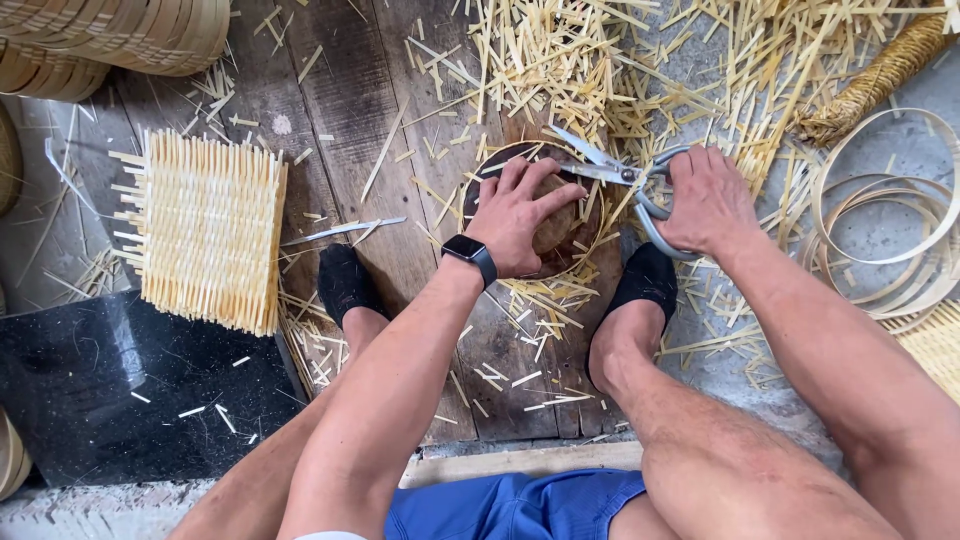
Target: Weaving bamboo strips into mats and circular bases for furniture manufacturing.
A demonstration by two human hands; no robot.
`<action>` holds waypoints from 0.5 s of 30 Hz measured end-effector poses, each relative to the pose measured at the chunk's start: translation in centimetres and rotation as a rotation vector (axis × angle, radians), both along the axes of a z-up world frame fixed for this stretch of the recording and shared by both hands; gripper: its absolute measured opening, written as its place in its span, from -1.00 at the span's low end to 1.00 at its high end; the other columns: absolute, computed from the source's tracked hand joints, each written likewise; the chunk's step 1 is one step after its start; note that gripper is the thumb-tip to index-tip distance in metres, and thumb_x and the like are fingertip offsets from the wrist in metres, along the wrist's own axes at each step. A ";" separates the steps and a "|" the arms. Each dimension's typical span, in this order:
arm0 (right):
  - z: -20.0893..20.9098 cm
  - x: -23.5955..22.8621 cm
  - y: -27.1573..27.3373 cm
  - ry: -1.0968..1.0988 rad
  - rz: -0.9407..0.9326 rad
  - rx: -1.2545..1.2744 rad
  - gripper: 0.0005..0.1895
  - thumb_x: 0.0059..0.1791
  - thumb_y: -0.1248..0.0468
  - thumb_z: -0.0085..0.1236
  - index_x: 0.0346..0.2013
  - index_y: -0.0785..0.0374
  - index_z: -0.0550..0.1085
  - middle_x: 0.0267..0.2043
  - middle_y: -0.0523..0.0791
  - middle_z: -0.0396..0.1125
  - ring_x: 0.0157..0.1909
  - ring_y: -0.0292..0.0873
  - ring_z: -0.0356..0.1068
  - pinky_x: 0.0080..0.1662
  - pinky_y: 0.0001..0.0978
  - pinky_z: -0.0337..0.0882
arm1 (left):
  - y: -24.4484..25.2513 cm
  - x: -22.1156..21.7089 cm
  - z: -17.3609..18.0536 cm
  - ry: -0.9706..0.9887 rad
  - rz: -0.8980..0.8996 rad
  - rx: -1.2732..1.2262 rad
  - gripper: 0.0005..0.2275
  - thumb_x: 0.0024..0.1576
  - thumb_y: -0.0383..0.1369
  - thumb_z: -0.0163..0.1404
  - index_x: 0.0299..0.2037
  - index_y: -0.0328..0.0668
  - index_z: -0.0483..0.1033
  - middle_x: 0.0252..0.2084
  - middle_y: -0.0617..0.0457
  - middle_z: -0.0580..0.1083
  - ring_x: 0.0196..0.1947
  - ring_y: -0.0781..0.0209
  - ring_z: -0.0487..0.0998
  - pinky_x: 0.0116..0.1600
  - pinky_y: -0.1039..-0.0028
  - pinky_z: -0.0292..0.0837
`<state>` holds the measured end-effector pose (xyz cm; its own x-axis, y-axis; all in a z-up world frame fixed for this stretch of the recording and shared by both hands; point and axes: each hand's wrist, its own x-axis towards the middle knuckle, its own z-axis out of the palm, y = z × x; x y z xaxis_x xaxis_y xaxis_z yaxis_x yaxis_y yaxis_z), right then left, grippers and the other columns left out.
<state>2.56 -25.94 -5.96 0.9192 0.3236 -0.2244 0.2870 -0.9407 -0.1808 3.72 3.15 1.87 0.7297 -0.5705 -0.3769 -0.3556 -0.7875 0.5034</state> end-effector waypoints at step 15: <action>-3.9 -1.1 -4.9 -0.059 -0.355 -0.056 -0.33 -0.10 -0.19 0.32 -0.08 0.38 0.46 -0.08 0.10 0.31 0.00 0.06 0.27 0.06 -0.08 0.33 | 2.1 2.2 -5.5 0.000 0.474 -0.301 -0.32 -0.05 -0.01 0.27 0.31 0.09 0.36 0.29 -0.19 0.30 0.29 -0.26 0.27 0.33 -0.09 0.15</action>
<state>1.50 -30.86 -9.84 0.9840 -0.0298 -0.1754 -0.0512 -0.9916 -0.1190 5.90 5.25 -3.63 0.9327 -0.2620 -0.2479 0.0023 -0.6829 0.7305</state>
